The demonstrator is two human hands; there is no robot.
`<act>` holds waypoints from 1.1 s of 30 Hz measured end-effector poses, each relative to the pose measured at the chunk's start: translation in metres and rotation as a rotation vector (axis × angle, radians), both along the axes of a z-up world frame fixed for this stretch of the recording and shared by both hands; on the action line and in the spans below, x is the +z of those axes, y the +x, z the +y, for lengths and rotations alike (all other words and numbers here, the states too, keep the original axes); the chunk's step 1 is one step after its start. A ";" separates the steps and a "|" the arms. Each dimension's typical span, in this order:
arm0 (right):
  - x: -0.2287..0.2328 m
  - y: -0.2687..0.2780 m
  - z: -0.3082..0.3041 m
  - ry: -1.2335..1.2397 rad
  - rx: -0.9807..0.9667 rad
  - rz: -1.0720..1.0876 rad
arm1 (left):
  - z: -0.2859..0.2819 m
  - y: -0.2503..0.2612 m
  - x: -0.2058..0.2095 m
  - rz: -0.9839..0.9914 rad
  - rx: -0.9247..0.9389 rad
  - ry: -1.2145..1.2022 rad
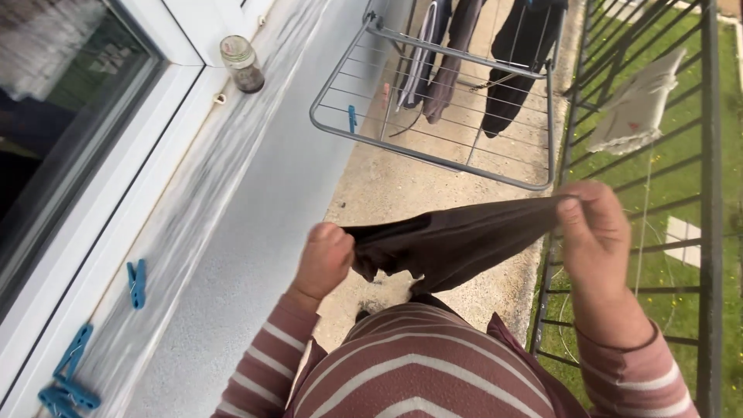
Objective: The person takes wet clothes from a blue laundry basket and hangs them on a metal drying rack on a balcony. They use blue clothespins to secure each item, spreading them out to avoid overlap.
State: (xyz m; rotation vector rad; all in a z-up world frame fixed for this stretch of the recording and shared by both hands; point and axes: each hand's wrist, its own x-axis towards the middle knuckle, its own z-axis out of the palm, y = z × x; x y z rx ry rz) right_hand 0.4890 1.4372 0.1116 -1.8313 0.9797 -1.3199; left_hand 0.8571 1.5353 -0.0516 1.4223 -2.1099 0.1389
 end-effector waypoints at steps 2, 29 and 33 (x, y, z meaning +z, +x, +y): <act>0.002 -0.018 -0.001 0.056 -0.098 -0.011 | -0.008 0.008 0.057 0.023 0.006 -0.179; -0.110 -0.140 -0.079 0.226 -0.373 -0.238 | -0.112 0.042 0.011 0.736 0.096 0.530; -0.141 -0.180 -0.096 0.156 -0.494 -0.065 | -0.131 0.054 0.027 0.157 -0.019 0.660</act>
